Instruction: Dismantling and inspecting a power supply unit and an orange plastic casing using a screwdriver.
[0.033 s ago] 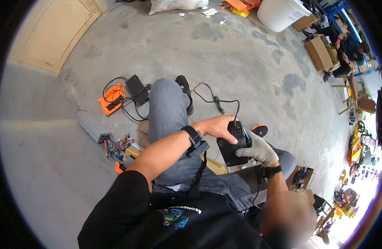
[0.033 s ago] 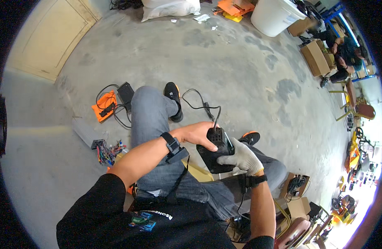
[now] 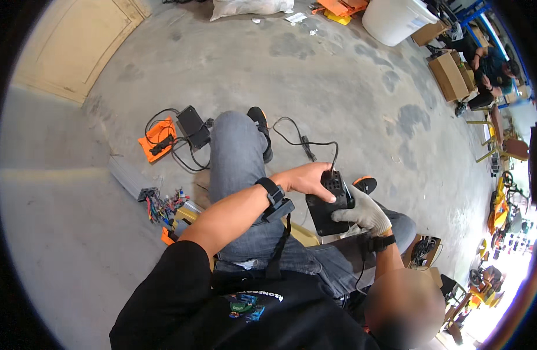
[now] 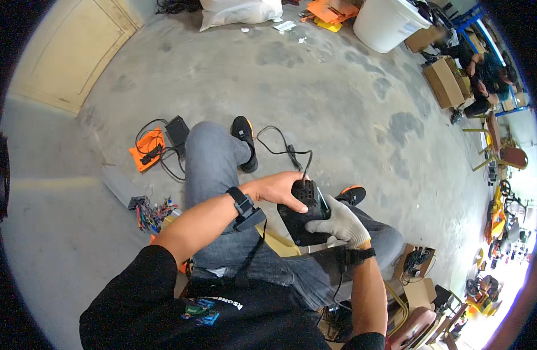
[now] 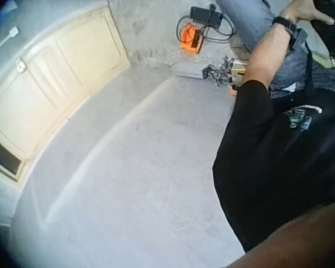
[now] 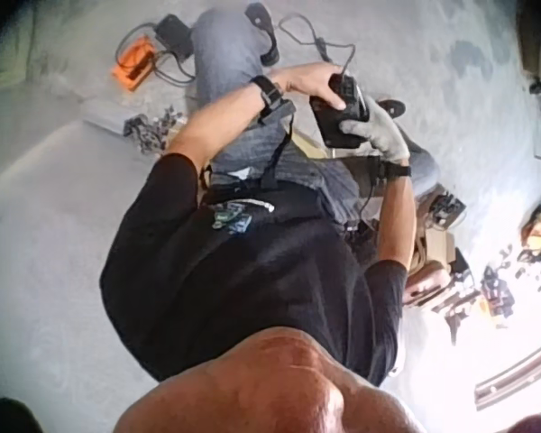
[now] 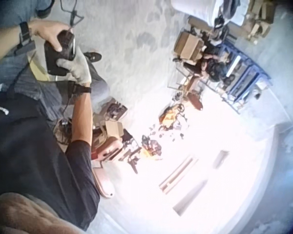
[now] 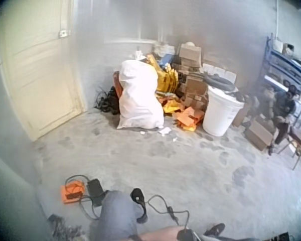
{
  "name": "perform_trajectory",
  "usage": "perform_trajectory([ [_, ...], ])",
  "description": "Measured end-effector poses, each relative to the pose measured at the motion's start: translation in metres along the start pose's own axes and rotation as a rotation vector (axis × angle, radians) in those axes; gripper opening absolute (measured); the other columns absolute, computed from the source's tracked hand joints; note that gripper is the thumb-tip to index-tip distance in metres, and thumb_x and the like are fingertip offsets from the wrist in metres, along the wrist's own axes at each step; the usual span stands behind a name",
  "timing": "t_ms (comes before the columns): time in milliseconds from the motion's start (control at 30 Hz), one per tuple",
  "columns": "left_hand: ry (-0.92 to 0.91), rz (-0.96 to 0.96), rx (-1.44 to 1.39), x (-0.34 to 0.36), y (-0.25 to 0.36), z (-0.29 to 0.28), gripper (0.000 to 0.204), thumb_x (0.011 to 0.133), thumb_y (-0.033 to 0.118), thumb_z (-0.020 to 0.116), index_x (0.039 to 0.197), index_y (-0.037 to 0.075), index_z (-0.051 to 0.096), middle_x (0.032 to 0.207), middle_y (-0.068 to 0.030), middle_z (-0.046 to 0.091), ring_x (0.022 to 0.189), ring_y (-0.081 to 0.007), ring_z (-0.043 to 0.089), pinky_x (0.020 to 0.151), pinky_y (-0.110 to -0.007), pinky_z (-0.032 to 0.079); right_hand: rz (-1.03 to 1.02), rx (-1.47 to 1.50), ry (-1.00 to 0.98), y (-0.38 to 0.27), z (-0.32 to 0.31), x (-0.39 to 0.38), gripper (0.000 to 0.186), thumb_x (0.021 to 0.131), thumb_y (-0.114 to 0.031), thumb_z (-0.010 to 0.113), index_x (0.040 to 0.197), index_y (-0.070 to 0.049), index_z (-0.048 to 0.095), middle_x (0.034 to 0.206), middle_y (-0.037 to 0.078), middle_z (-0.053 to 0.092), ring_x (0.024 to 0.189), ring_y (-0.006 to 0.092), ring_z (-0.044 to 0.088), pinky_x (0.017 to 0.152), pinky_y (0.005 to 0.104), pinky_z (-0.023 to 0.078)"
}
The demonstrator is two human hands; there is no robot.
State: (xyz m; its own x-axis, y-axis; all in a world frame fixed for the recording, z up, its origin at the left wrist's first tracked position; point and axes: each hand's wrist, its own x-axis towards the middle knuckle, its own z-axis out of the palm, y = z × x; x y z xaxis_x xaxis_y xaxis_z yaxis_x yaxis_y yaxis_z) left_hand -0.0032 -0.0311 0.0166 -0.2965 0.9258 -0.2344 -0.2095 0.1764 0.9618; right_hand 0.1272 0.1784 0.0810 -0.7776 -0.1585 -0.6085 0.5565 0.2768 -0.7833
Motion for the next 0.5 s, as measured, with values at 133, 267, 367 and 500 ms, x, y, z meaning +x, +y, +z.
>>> perform_trajectory([
  [133,0.077,0.040,-0.026,0.004,-0.003,0.001,0.066,0.080,0.034,0.091,0.125,-0.001,0.059,0.111,-0.0083,0.069,0.101,-0.0165,0.064,0.091,-0.032,0.052,0.096,0.142,0.005,-0.003,0.006,-0.006,0.072,0.072,-0.008,0.087,0.137,0.001,0.058,0.116,0.004,0.069,0.104,0.0139,0.064,0.096,0.0312,0.053],
  [267,0.208,0.166,-0.152,0.013,-0.006,0.002,0.048,0.095,0.034,0.080,0.123,0.001,0.060,0.108,-0.0052,0.068,0.101,-0.0150,0.064,0.090,-0.032,0.051,0.069,0.193,0.076,-0.005,0.010,-0.010,0.065,0.074,-0.004,0.084,0.134,0.002,0.059,0.114,0.005,0.071,0.100,0.0142,0.066,0.093,0.0317,0.055],
  [367,0.380,0.080,-0.287,0.013,0.000,-0.007,0.028,0.102,0.022,0.070,0.119,0.002,0.061,0.106,-0.0031,0.066,0.099,-0.0098,0.063,0.088,-0.026,0.051,-0.009,0.250,0.119,-0.009,0.010,-0.016,0.063,0.072,-0.004,0.083,0.131,0.002,0.061,0.110,0.004,0.071,0.097,0.0142,0.067,0.090,0.0316,0.055],
  [500,0.500,0.199,-0.197,0.007,0.019,-0.019,0.028,0.101,0.009,0.062,0.128,0.003,0.060,0.118,-0.0060,0.064,0.109,-0.0154,0.064,0.093,-0.031,0.052,-0.051,0.229,0.147,-0.020,0.008,-0.032,0.061,0.073,-0.004,0.081,0.130,0.002,0.061,0.108,0.004,0.072,0.093,0.0133,0.066,0.087,0.0307,0.055],
])
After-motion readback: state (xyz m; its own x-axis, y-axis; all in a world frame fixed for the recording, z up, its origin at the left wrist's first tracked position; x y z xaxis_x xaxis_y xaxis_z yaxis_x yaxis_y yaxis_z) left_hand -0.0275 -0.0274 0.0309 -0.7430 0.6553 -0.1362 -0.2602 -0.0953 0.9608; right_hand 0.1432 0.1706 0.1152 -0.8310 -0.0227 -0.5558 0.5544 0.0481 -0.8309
